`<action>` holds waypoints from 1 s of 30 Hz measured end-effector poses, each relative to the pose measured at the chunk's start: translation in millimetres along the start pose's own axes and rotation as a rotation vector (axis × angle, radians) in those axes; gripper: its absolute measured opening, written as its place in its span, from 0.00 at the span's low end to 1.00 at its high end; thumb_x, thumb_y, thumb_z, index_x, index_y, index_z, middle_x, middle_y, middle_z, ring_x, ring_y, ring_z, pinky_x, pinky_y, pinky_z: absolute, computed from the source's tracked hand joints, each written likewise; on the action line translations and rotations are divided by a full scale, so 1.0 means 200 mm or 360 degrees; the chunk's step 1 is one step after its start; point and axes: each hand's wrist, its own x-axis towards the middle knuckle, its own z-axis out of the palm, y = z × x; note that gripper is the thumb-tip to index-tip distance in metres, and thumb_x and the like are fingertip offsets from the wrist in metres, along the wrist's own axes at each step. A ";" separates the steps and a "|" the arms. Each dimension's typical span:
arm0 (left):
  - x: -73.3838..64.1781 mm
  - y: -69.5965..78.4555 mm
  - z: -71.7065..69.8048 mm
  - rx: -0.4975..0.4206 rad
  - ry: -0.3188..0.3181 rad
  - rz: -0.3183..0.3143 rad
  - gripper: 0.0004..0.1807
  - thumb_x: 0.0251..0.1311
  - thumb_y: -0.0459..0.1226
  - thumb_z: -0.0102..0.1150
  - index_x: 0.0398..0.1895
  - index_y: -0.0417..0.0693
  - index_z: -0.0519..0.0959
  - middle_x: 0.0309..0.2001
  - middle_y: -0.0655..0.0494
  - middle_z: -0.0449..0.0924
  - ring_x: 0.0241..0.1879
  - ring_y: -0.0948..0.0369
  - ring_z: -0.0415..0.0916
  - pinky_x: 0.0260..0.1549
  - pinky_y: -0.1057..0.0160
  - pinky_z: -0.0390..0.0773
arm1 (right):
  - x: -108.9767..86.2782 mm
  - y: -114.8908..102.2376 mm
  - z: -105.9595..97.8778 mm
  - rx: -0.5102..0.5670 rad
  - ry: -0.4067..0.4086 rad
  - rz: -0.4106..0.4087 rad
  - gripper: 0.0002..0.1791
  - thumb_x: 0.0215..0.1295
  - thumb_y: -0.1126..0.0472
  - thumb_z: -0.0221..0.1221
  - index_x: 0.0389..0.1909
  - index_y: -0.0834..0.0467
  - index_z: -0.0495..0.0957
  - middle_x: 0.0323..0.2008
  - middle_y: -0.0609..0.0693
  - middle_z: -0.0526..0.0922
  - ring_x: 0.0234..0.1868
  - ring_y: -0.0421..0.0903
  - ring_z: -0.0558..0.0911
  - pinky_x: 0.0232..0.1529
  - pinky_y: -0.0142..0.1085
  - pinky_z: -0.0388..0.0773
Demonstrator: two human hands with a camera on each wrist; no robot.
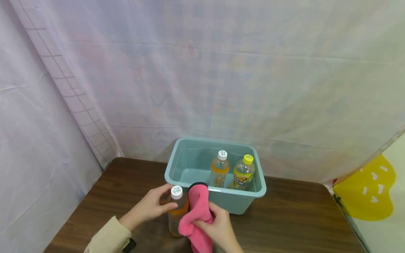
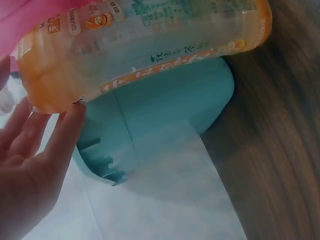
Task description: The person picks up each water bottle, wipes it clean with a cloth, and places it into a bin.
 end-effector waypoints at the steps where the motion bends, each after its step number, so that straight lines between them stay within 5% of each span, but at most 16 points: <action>1: 0.00 0.00 0.00 -0.0002 0.0000 0.0020 0.22 0.51 0.39 0.64 0.48 0.41 0.73 0.44 0.48 0.76 0.44 0.62 0.72 0.37 0.65 0.78 | 0.01 -0.01 -0.01 0.0006 0.0005 -0.0043 0.17 0.39 0.63 0.71 0.33 0.54 0.80 0.29 0.47 0.83 0.27 0.33 0.74 0.28 0.29 0.73; 7: 0.01 -0.01 -0.03 0.0030 -0.0024 0.0119 0.19 0.49 0.34 0.65 0.45 0.38 0.76 0.40 0.47 0.77 0.41 0.65 0.72 0.37 0.67 0.78 | 0.09 -0.09 -0.01 -0.0101 0.0021 -0.0182 0.18 0.39 0.61 0.72 0.35 0.51 0.80 0.29 0.43 0.83 0.28 0.34 0.77 0.29 0.29 0.74; 15: 0.02 -0.01 -0.06 0.0035 -0.0143 0.0081 0.16 0.50 0.33 0.63 0.44 0.41 0.76 0.38 0.50 0.80 0.38 0.67 0.73 0.38 0.67 0.77 | 0.14 -0.12 0.05 -0.0274 -0.0024 -0.0340 0.20 0.38 0.58 0.72 0.37 0.55 0.81 0.32 0.47 0.84 0.32 0.38 0.79 0.31 0.30 0.75; 21: 0.01 -0.02 -0.06 0.0057 -0.0069 0.0089 0.17 0.49 0.34 0.64 0.44 0.41 0.76 0.39 0.49 0.80 0.39 0.66 0.74 0.39 0.66 0.76 | 0.15 -0.10 0.09 -0.0340 -0.0053 -0.0312 0.19 0.36 0.60 0.72 0.34 0.58 0.80 0.30 0.49 0.84 0.30 0.39 0.79 0.30 0.30 0.75; 30: 0.00 -0.03 -0.03 -0.0015 -0.0018 0.0064 0.18 0.50 0.36 0.65 0.44 0.39 0.76 0.40 0.48 0.80 0.40 0.65 0.74 0.41 0.61 0.76 | 0.09 0.00 0.13 -0.0149 0.0002 -0.0164 0.16 0.38 0.63 0.71 0.32 0.58 0.79 0.27 0.49 0.83 0.27 0.34 0.76 0.27 0.29 0.74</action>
